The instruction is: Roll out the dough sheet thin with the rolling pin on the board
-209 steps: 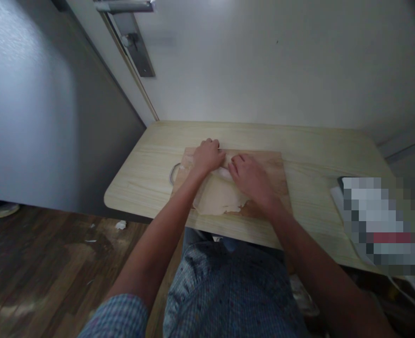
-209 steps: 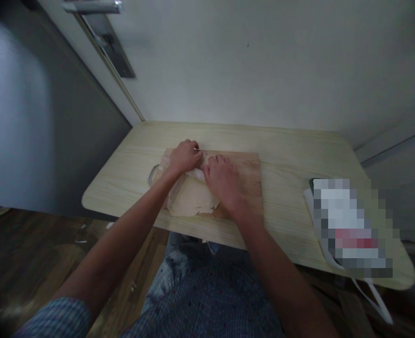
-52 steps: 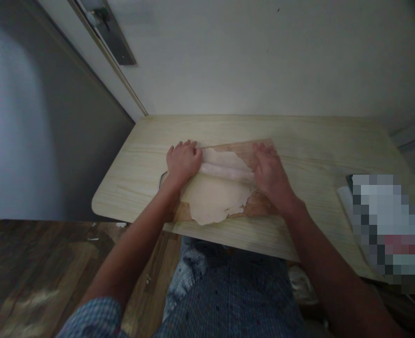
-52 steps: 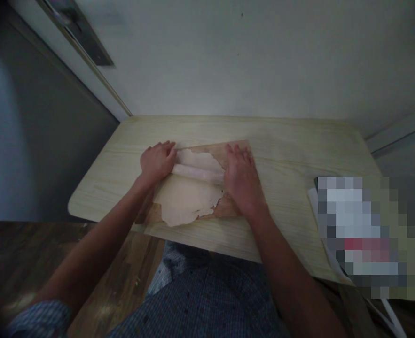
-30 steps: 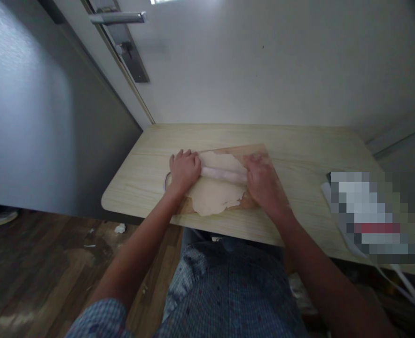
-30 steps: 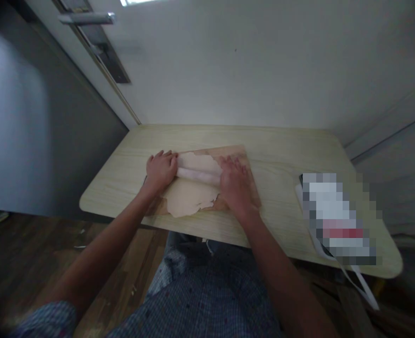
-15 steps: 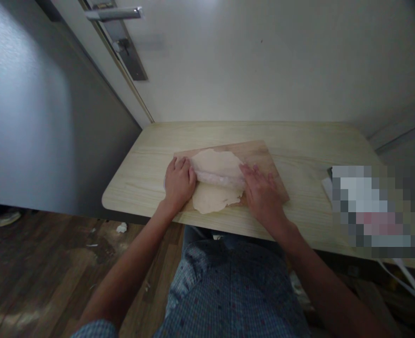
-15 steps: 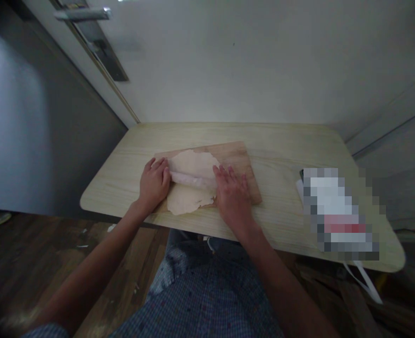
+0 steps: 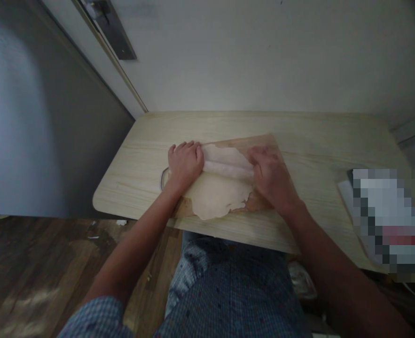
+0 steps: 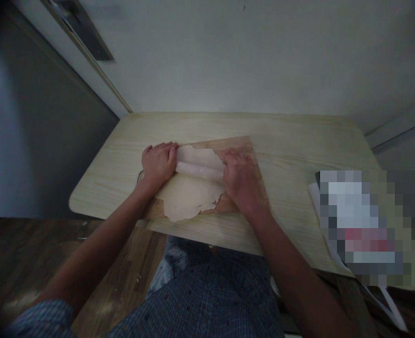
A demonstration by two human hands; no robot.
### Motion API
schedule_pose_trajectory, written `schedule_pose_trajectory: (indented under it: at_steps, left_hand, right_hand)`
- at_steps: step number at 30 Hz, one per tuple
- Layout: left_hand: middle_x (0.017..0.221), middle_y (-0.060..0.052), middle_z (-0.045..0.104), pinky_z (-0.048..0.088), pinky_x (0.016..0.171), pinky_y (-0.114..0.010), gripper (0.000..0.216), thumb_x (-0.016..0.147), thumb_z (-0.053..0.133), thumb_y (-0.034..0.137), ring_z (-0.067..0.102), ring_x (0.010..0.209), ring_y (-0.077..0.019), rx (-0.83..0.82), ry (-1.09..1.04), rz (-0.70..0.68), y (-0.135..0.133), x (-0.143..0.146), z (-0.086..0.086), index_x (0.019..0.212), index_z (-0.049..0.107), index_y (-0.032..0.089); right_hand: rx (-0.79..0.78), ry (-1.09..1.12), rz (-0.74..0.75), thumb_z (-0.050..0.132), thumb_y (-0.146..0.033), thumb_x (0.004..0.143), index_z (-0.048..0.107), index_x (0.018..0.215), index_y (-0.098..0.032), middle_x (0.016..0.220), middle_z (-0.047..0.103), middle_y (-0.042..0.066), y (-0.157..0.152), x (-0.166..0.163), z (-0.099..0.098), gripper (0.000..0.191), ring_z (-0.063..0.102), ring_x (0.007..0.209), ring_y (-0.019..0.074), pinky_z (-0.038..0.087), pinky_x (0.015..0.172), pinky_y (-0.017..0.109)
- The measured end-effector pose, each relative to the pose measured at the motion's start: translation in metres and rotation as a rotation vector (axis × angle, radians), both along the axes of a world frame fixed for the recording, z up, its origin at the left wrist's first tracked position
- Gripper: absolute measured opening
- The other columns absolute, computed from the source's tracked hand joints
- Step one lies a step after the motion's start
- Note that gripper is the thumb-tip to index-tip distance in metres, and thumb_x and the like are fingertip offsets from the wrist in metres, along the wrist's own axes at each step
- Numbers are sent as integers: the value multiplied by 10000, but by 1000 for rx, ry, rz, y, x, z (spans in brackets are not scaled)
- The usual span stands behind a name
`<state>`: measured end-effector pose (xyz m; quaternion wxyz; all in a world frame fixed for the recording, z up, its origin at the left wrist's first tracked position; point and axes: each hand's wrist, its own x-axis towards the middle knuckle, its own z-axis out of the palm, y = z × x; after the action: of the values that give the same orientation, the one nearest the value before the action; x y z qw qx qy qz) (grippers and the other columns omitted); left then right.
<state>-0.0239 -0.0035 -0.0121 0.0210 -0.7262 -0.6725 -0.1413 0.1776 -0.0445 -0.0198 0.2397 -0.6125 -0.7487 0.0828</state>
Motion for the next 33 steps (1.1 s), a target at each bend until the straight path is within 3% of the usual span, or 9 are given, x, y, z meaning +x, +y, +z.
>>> schedule_pose_trajectory:
  at_steps: [7, 15, 23, 28, 33]
  left_hand:
    - [931, -56, 678, 383, 846, -348, 420, 848, 276, 296, 609, 899, -203, -45, 103, 37, 18, 6, 5, 1145, 561, 211]
    - [941, -86, 674, 394, 809, -360, 417, 850, 269, 283, 605, 891, -215, -6, 102, 1, 15, 5, 5, 1087, 595, 176]
    - [1084, -93, 623, 307, 917, -439, 396, 873, 260, 250, 496, 1070, -269, 115, 63, -51, -18, -5, -2, 982, 628, 155]
    - [1089, -102, 615, 316, 911, -470, 387, 883, 265, 260, 528, 985, -271, 86, 57, -42, -44, -9, 2, 1019, 605, 137]
    - [1106, -124, 593, 327, 934, -454, 368, 882, 299, 266, 503, 1025, -267, 94, 22, -70, -71, -18, 2, 1076, 573, 115]
  right_hand:
    - [9, -27, -30, 277, -107, 767, 515, 1203, -77, 1283, 490, 124, 21, 5, -6, 498, 350, 1246, 266, 264, 1027, 476]
    - [56, 5, -22, 251, -127, 803, 495, 1215, -66, 1274, 491, 156, 20, 3, -10, 482, 397, 1212, 276, 296, 993, 513]
    - [63, 50, 48, 249, -149, 845, 479, 1216, -19, 1237, 519, 176, -13, -4, -1, 455, 420, 1204, 240, 325, 1018, 406]
    - [107, 86, 69, 239, -201, 874, 441, 1251, -56, 1278, 484, 161, -31, -5, -7, 451, 343, 1260, 242, 326, 1023, 435]
    - [147, 0, 192, 273, -227, 890, 474, 1220, -85, 1337, 421, 148, -45, 0, -9, 412, 288, 1288, 234, 319, 1032, 445]
